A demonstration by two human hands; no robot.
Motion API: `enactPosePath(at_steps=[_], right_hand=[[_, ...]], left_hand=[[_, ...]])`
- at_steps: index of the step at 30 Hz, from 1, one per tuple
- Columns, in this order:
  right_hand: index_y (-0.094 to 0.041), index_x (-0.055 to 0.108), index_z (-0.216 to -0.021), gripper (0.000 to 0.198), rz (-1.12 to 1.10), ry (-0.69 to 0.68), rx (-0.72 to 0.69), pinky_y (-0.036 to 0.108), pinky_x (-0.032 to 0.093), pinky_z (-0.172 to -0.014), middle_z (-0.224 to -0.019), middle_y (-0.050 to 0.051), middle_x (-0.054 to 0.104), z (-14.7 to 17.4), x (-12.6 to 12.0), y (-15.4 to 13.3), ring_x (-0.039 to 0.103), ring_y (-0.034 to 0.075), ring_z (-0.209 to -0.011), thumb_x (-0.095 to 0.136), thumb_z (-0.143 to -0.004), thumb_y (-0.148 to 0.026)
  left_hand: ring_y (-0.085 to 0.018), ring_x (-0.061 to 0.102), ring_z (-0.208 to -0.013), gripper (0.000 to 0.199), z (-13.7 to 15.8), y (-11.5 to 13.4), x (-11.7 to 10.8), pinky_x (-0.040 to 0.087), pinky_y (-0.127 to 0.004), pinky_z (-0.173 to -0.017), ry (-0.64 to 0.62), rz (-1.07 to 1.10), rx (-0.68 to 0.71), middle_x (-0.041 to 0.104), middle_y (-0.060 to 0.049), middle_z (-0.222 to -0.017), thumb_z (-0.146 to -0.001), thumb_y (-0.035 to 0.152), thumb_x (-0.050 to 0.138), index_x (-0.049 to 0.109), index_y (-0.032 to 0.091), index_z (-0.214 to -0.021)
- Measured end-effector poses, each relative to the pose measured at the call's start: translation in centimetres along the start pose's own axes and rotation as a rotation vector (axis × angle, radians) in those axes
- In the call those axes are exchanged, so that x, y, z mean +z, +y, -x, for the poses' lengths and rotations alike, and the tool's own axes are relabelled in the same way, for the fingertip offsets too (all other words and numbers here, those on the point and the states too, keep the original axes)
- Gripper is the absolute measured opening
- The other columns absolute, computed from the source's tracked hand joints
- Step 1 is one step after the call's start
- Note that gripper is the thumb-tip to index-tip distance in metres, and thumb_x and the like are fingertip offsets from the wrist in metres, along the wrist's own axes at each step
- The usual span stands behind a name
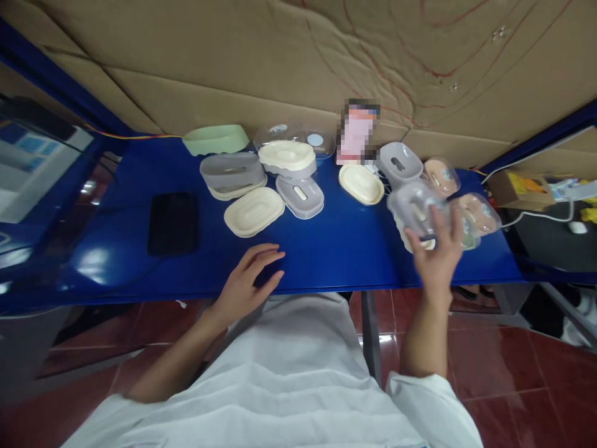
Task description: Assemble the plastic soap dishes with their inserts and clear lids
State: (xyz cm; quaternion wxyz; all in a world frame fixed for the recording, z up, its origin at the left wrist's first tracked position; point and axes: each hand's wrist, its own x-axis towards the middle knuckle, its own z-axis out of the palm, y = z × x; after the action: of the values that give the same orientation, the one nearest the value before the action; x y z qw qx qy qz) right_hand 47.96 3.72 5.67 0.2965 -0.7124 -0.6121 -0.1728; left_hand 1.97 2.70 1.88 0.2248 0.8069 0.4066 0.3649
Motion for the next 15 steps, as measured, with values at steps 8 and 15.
enactPosePath(at_steps=[8,15], right_hand=[[-0.006,0.074,-0.141,0.070,0.254,-0.017,0.476,0.051,0.048,-0.095,-0.138,0.035,0.059,-9.9,2.8,15.2,0.061,0.038,-0.134,0.085,-0.091,-0.053],[-0.006,0.065,-0.149,0.071,0.297,0.041,0.389,0.061,0.042,-0.103,-0.151,0.042,0.050,-7.2,3.0,12.9,0.048,0.044,-0.150,0.076,-0.098,-0.054]], left_hand=[[-0.023,0.075,-0.117,0.017,-0.1,-0.3,0.3,0.061,-0.040,-0.104,-0.001,-0.065,0.084,0.077,-0.008,-0.129,-0.110,0.024,0.065,0.073,0.024,-0.125],[-0.024,0.073,-0.124,0.020,-0.1,0.0,0.3,0.060,-0.041,-0.108,0.009,-0.103,0.073,0.074,-0.010,-0.136,-0.109,0.023,0.065,0.072,0.025,-0.128]])
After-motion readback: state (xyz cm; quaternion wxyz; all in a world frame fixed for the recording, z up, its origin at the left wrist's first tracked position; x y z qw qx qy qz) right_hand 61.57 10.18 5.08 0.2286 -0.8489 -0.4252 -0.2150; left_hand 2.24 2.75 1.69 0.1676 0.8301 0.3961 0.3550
